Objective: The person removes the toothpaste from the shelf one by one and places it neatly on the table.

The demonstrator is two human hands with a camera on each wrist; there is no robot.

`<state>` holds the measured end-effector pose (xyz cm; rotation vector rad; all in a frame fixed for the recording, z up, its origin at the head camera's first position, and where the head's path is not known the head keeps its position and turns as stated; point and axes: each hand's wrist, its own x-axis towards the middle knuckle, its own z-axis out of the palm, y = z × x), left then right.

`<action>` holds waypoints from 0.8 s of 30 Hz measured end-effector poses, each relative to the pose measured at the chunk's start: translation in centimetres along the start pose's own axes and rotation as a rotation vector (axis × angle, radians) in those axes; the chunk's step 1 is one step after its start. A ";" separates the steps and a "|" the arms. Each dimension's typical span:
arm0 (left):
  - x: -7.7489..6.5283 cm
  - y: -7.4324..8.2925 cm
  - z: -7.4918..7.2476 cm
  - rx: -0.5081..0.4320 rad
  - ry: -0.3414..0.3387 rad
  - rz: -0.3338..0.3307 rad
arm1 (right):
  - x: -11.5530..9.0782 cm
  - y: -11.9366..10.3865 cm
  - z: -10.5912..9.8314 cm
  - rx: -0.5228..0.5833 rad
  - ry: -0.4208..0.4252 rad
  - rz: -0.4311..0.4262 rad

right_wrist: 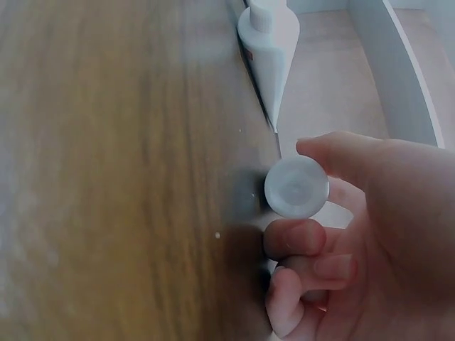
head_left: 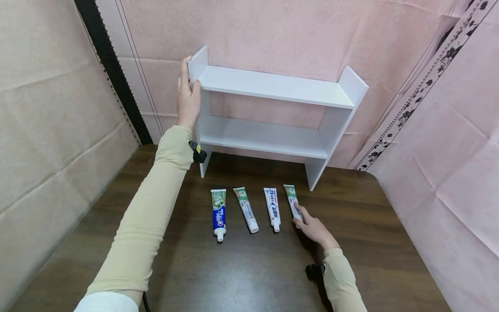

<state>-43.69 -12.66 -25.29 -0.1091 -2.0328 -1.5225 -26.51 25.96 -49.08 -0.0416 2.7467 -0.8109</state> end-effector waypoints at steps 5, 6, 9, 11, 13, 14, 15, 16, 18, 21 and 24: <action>0.1 -0.1 0.2 -0.006 -0.012 -0.007 | 0.1 0.0 -0.1 -0.001 0.010 -0.007; 0.2 -0.1 0.2 -0.010 -0.014 -0.008 | 0.2 0.1 -0.1 -0.003 0.014 -0.007; 0.2 -0.2 0.2 -0.025 -0.017 -0.011 | 0.3 0.1 0.0 -0.013 0.023 -0.013; 0.2 -0.3 0.1 -0.035 -0.013 -0.016 | 0.4 0.1 0.1 -0.014 0.025 -0.014; 0.2 -0.4 0.0 -0.038 -0.011 -0.023 | 0.4 0.1 0.2 -0.015 0.023 -0.016; 0.2 -0.5 0.0 -0.038 -0.010 -0.024 | 0.4 0.1 0.3 -0.015 0.023 -0.015; 0.2 -0.5 0.0 -0.035 -0.008 -0.024 | 0.4 0.1 0.3 -0.014 0.021 -0.014; 0.2 -0.5 0.0 -0.037 -0.008 -0.025 | 0.4 0.1 0.3 -0.012 0.022 -0.011; 0.2 -0.5 -0.1 -0.032 -0.008 -0.017 | 0.3 0.1 0.3 -0.011 0.023 -0.006; 0.3 -0.4 0.0 -0.035 -0.012 -0.012 | 0.3 0.0 0.3 -0.010 0.027 -0.006; 0.4 -0.1 0.1 -0.041 -0.022 -0.008 | 0.4 -0.1 0.1 -0.012 0.026 -0.006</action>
